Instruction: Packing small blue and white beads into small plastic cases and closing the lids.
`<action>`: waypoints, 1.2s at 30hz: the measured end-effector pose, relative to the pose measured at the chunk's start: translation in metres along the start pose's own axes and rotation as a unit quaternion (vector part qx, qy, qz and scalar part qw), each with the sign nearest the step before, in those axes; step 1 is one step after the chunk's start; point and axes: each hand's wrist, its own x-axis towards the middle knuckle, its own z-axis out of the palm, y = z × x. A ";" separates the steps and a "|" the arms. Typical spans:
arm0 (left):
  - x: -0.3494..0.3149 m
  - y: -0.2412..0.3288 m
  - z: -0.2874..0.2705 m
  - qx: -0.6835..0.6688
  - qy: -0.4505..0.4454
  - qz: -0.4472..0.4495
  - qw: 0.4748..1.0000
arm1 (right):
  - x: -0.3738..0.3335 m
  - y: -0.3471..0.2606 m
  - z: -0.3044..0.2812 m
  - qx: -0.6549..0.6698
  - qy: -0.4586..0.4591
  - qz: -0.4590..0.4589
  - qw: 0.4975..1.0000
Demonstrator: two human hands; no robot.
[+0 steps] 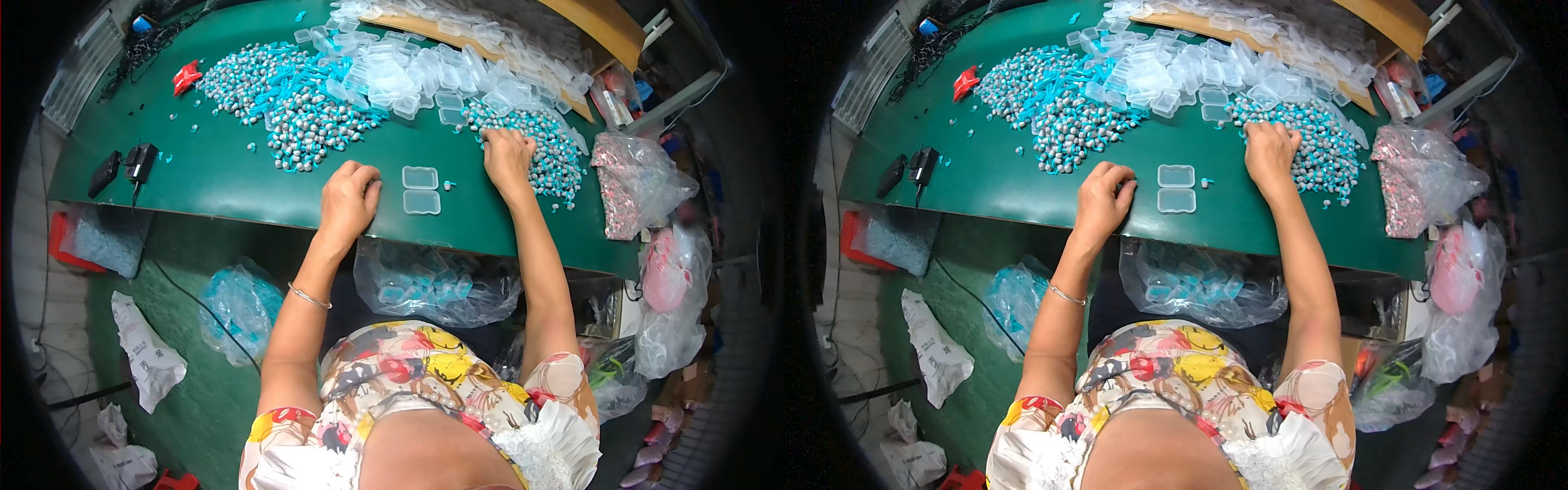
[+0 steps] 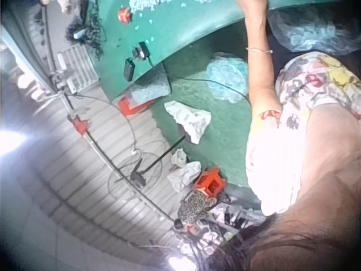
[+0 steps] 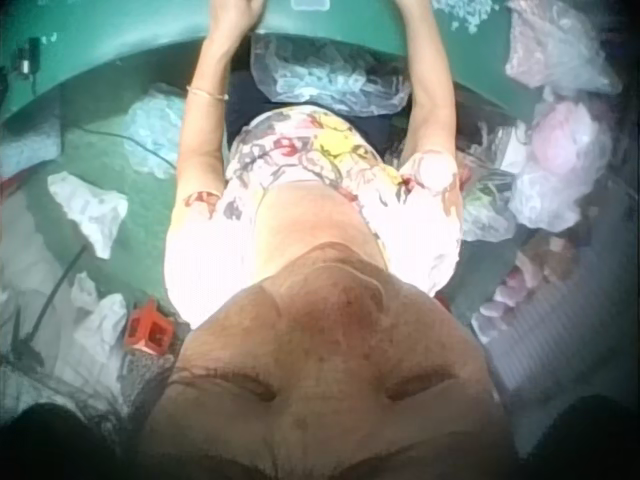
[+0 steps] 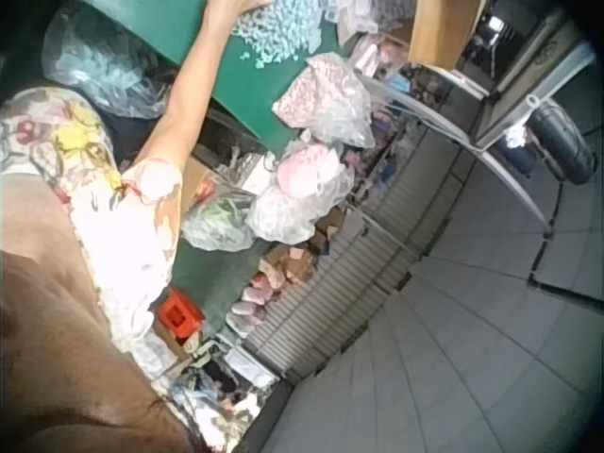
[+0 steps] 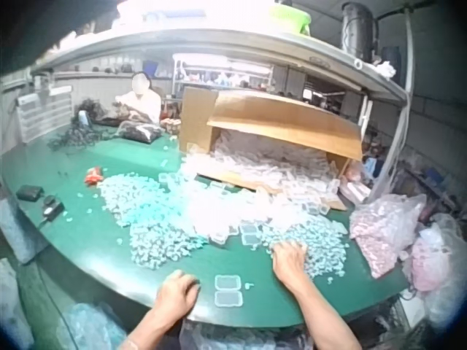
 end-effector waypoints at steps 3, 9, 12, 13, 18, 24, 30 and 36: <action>-0.002 -0.002 -0.003 0.003 0.001 -0.002 1.000 | 0.002 -0.005 -0.008 0.031 -0.008 -0.010 0.999; -0.001 0.002 -0.003 0.000 -0.003 -0.003 1.000 | 0.018 -0.003 -0.007 0.022 -0.080 0.011 0.997; -0.002 0.001 -0.002 0.006 -0.011 -0.001 1.000 | 0.021 -0.002 -0.007 0.010 -0.096 0.011 0.995; -0.002 0.000 -0.003 0.009 -0.009 -0.003 1.000 | 0.022 -0.005 -0.007 0.017 -0.081 0.004 0.997; -0.005 0.015 -0.013 -0.137 -0.049 -0.114 0.983 | -0.012 -0.038 -0.040 0.198 -0.036 -0.022 0.979; -0.009 0.032 0.007 -0.167 -0.071 -0.025 0.983 | -0.058 -0.099 -0.071 0.301 -0.043 -0.038 0.952; -0.007 0.033 0.018 -0.050 -0.071 0.018 0.996 | -0.056 -0.106 -0.061 0.275 -0.041 -0.033 0.960; -0.009 0.034 0.018 -0.036 -0.067 0.013 0.997 | -0.047 -0.102 -0.070 0.243 -0.084 -0.069 0.964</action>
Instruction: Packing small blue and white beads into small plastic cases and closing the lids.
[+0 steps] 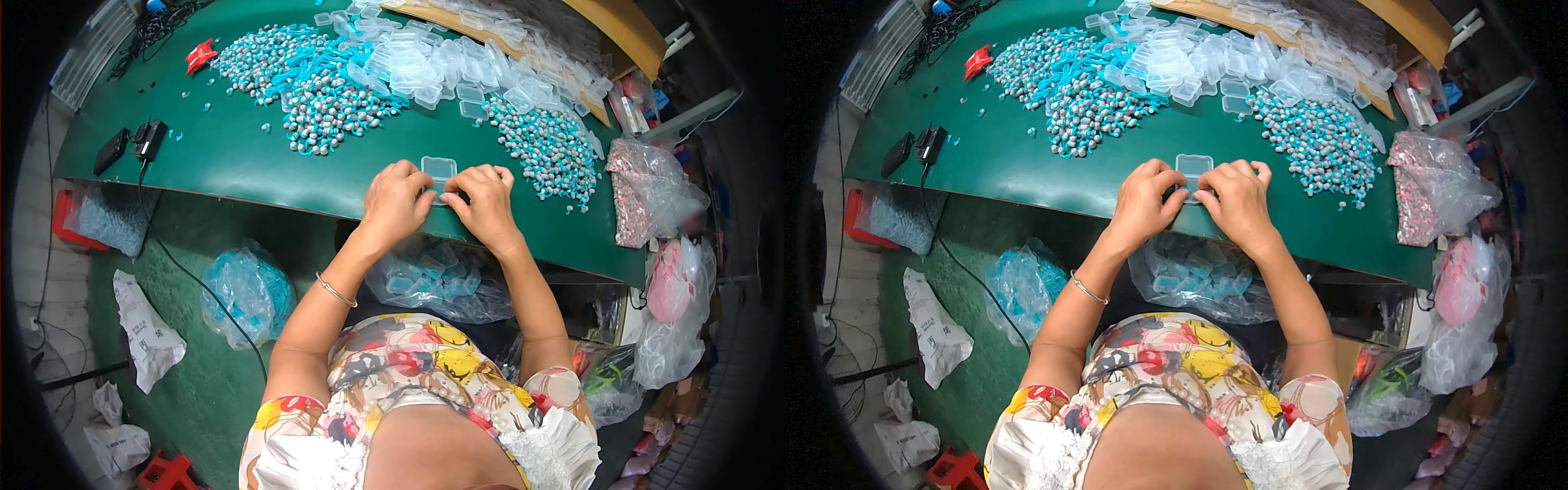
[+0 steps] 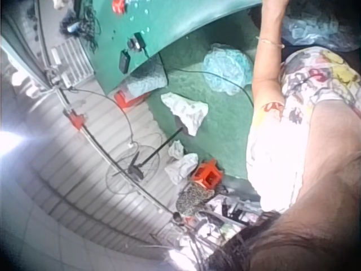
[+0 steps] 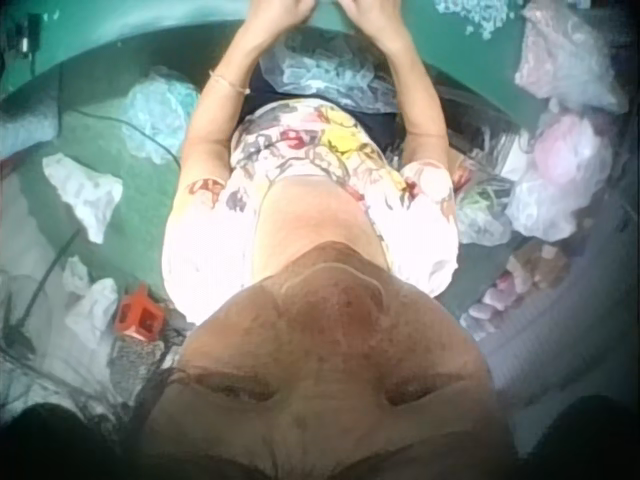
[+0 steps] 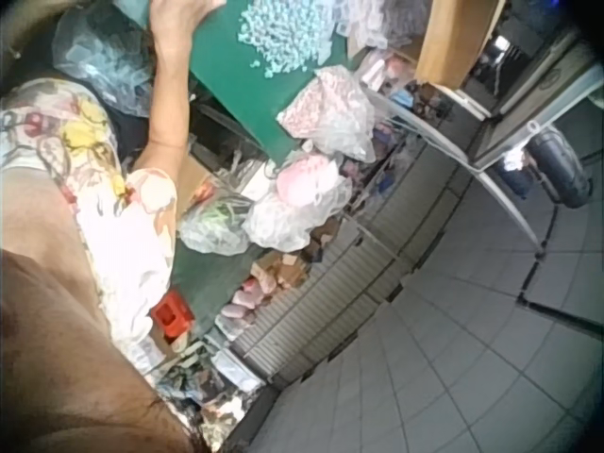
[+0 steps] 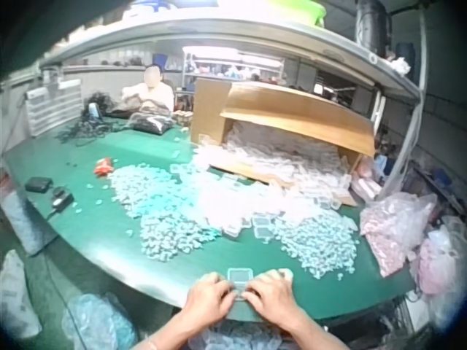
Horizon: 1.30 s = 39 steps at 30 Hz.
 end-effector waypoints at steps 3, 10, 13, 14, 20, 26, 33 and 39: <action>-0.003 0.000 0.000 0.003 -0.003 -0.004 1.000 | 0.003 -0.003 -0.009 -0.019 -0.022 -0.027 0.999; -0.002 0.003 -0.001 0.010 0.002 0.014 1.000 | 0.012 0.004 -0.019 -0.039 -0.112 -0.051 0.992; -0.002 0.000 -0.002 0.017 -0.006 0.023 1.000 | 0.024 0.004 -0.029 -0.044 -0.165 -0.076 0.982; -0.003 0.000 -0.003 0.016 -0.007 0.029 0.999 | 0.032 0.008 -0.031 -0.026 -0.171 -0.080 0.982; -0.003 0.003 -0.010 0.039 -0.011 0.041 0.998 | 0.119 0.002 0.020 -0.093 0.064 -0.165 0.980; -0.004 0.004 -0.003 0.017 -0.032 0.035 0.999 | 0.158 0.017 0.086 -0.259 0.054 -0.122 0.957; -0.004 0.001 -0.008 0.016 -0.032 0.043 0.998 | 0.144 0.012 0.072 -0.198 0.027 -0.101 0.975; -0.003 -0.001 -0.011 0.014 -0.045 0.041 0.998 | 0.112 0.028 0.055 -0.081 0.088 -0.153 0.981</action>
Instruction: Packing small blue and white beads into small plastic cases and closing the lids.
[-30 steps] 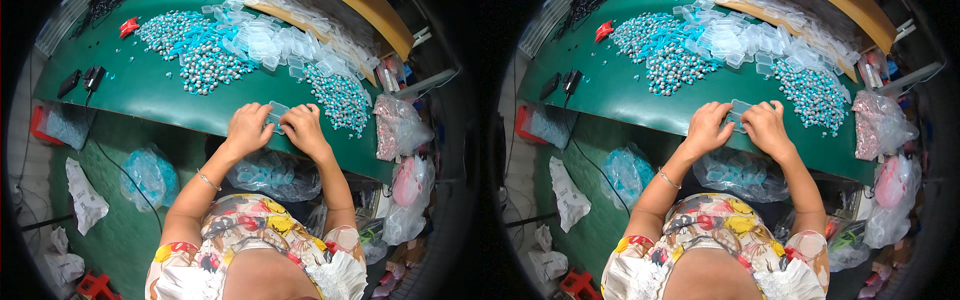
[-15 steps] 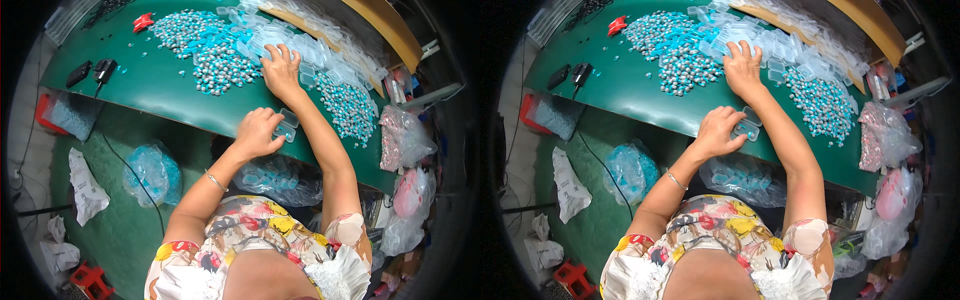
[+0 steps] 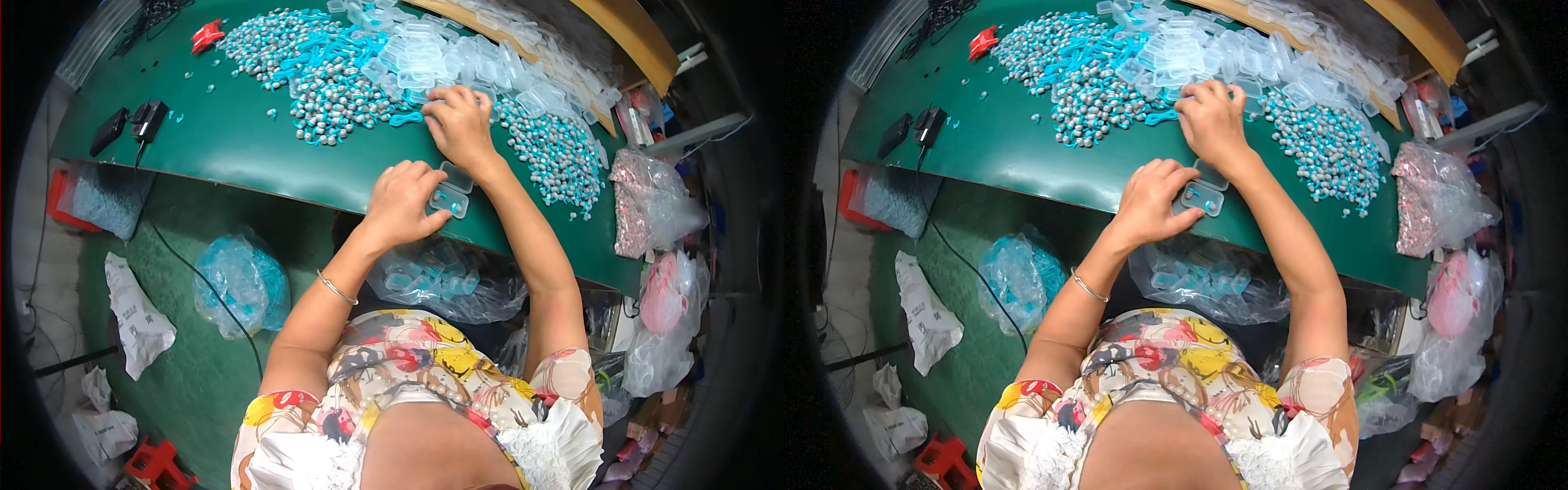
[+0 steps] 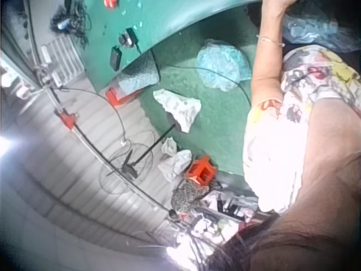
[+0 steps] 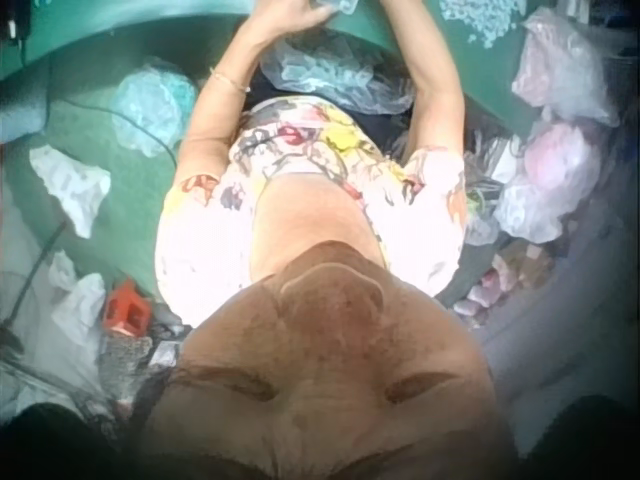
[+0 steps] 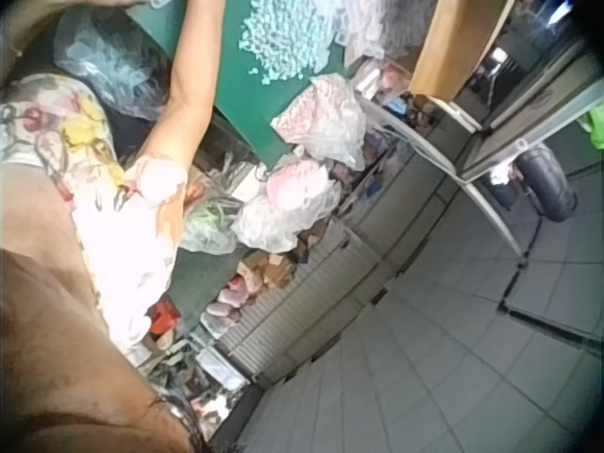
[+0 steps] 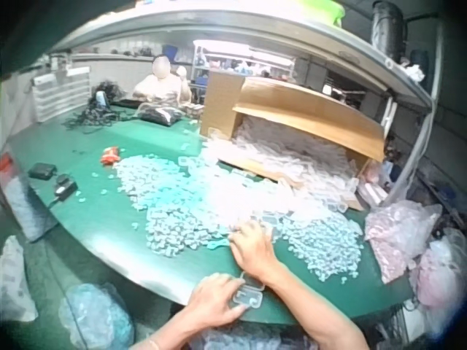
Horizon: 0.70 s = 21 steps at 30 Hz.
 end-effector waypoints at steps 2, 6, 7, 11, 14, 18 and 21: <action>0.000 0.000 0.001 0.001 0.017 0.013 1.000 | -0.003 0.002 0.004 0.012 -0.009 0.013 1.000; 0.001 0.003 0.002 -0.001 -0.009 -0.012 1.000 | 0.004 -0.005 0.011 0.001 -0.057 0.016 0.998; 0.001 0.004 0.003 -0.002 -0.010 -0.012 1.000 | 0.007 -0.007 0.012 -0.022 -0.099 0.013 0.995; 0.000 0.001 0.004 0.003 0.003 0.013 1.000 | 0.008 -0.011 0.016 -0.057 -0.119 0.002 0.991; 0.001 0.000 0.003 0.002 0.008 0.019 1.000 | -0.001 -0.010 0.010 -0.037 -0.100 -0.023 0.994; 0.001 0.000 -0.001 -0.004 -0.006 0.016 1.000 | -0.011 -0.009 -0.002 -0.016 -0.094 -0.035 0.995; 0.001 0.000 0.000 -0.015 -0.021 -0.008 1.000 | -0.016 -0.005 -0.018 0.034 -0.110 -0.011 0.993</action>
